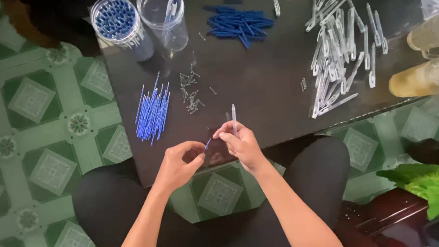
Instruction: The person assembles ballpoint pens by hand, inserting ink cartridges and tips into clear plastic barrels and securing them with end caps.
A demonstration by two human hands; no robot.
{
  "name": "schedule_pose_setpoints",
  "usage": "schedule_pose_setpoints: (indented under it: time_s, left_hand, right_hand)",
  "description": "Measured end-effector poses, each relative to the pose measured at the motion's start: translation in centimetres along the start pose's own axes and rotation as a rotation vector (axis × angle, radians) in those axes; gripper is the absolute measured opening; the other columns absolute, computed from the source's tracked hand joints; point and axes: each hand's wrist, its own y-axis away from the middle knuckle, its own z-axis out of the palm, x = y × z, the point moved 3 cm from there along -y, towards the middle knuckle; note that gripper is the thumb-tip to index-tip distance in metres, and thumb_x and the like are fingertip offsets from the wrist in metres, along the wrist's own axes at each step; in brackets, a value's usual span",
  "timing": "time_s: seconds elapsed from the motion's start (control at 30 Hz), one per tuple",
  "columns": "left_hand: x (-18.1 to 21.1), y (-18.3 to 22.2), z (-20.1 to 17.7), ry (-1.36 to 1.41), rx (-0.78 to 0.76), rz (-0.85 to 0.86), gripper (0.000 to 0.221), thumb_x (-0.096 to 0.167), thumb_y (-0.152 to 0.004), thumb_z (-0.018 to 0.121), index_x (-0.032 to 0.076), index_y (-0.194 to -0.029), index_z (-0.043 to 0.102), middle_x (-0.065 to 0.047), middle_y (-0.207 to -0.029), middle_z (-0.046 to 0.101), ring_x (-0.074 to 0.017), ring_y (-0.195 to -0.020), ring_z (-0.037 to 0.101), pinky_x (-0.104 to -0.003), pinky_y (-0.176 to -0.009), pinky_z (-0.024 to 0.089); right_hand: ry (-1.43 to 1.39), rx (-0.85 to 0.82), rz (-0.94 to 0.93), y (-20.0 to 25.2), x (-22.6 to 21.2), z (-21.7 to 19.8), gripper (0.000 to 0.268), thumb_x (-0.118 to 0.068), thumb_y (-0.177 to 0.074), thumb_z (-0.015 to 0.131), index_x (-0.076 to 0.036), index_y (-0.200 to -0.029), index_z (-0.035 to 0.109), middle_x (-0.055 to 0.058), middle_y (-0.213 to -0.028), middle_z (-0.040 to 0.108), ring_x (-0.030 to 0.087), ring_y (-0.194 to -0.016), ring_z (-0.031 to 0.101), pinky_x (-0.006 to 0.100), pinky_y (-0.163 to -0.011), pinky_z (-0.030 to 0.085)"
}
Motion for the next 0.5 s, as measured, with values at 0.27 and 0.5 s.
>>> schedule_pose_setpoints:
  time_s: [0.27,0.5]
  left_hand:
    - [0.6,0.3,0.0,-0.005,0.004,0.096,0.024,0.013,-0.088,0.074,0.004,-0.109,0.080,-0.014,-0.084,0.077,-0.0223,-0.073,0.074,-0.036,-0.065,0.061]
    - [0.4,0.2,0.1,0.023,0.035,0.139,0.020,0.011,-0.089,0.074,0.004,-0.107,0.080,-0.011,-0.084,0.077,-0.0162,-0.072,0.070,-0.031,-0.062,0.056]
  right_hand:
    - [-0.018,-0.060,0.025,-0.6,2.7,-1.1,0.007,-0.001,-0.091,0.069,0.001,-0.098,0.067,0.007,-0.070,0.063,-0.003,-0.037,0.029,0.014,-0.034,0.021]
    - [0.080,-0.067,0.021,-0.2,3.1,-0.3,0.014,-0.007,-0.087,0.076,-0.004,-0.100,0.072,0.001,-0.072,0.060,-0.003,-0.042,0.036,0.015,-0.037,0.024]
